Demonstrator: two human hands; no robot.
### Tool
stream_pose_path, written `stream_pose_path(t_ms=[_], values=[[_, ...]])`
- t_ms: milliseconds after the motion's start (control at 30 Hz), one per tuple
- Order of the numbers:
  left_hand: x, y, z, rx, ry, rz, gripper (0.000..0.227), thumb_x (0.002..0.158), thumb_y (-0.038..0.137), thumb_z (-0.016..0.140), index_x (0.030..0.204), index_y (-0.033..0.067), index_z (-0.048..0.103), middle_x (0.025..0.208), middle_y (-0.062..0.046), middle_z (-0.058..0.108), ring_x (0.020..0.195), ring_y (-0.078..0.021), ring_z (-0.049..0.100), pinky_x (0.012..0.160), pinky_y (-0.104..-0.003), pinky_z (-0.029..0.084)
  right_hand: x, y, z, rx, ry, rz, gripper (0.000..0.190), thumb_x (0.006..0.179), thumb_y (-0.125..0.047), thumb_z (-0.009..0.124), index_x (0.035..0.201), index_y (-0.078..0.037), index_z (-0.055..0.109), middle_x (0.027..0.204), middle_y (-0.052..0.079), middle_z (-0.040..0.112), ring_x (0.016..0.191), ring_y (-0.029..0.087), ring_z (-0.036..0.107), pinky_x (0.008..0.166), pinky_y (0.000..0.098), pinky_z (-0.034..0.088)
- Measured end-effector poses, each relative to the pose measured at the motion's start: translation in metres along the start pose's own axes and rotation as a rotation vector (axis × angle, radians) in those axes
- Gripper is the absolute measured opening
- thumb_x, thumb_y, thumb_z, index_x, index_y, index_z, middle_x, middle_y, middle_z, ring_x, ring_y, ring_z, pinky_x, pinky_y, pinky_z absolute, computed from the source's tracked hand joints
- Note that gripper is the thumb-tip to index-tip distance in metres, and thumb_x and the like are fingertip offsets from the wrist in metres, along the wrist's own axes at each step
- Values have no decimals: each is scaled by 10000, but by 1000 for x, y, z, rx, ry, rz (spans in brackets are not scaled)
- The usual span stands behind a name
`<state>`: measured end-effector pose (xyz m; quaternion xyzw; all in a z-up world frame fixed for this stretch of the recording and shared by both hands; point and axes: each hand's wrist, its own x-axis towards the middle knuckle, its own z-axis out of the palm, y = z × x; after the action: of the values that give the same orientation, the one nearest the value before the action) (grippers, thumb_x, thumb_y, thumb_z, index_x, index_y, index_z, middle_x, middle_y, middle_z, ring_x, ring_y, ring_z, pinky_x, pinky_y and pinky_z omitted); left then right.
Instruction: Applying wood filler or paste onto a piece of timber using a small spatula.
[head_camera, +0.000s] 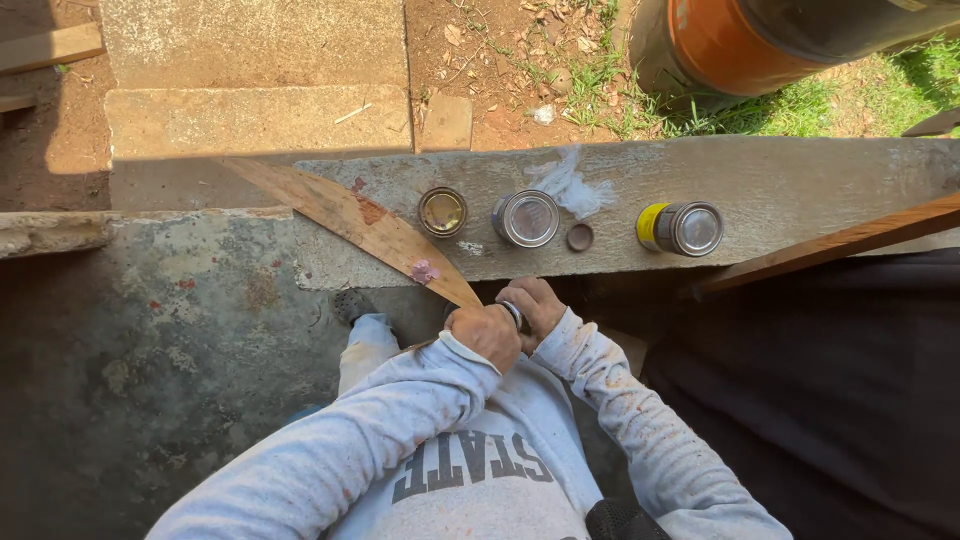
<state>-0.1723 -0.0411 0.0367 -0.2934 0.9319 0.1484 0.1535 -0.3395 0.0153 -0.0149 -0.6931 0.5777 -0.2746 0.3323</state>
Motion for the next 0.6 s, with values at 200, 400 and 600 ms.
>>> stream_pose_path(t_ms=[200,400,600], values=[[-7,-49,-49,-529,-464,-300,235,865,160,648,1060,110,769,1056,-187,738,1008,-361,711,900,-456,561,5,-4,9,-68,-16,-177,621,610,-68,798,1199,-80,600,1175,146,623,1077,371,591,929,473,485],[-37,-66,8,-904,-268,-350,271,909,213,626,1143,206,764,1058,-165,744,1017,-380,710,924,-453,554,6,7,25,129,53,-169,547,632,-49,795,1139,-120,601,1095,81,631,1044,313,610,940,423,492],[-54,-62,-69,-741,-406,-450,287,925,252,611,1180,203,731,1044,-187,736,1008,-396,704,919,-492,542,20,-20,4,344,-174,-2,524,651,-6,767,1144,-90,610,1102,90,615,1023,245,643,912,336,527]])
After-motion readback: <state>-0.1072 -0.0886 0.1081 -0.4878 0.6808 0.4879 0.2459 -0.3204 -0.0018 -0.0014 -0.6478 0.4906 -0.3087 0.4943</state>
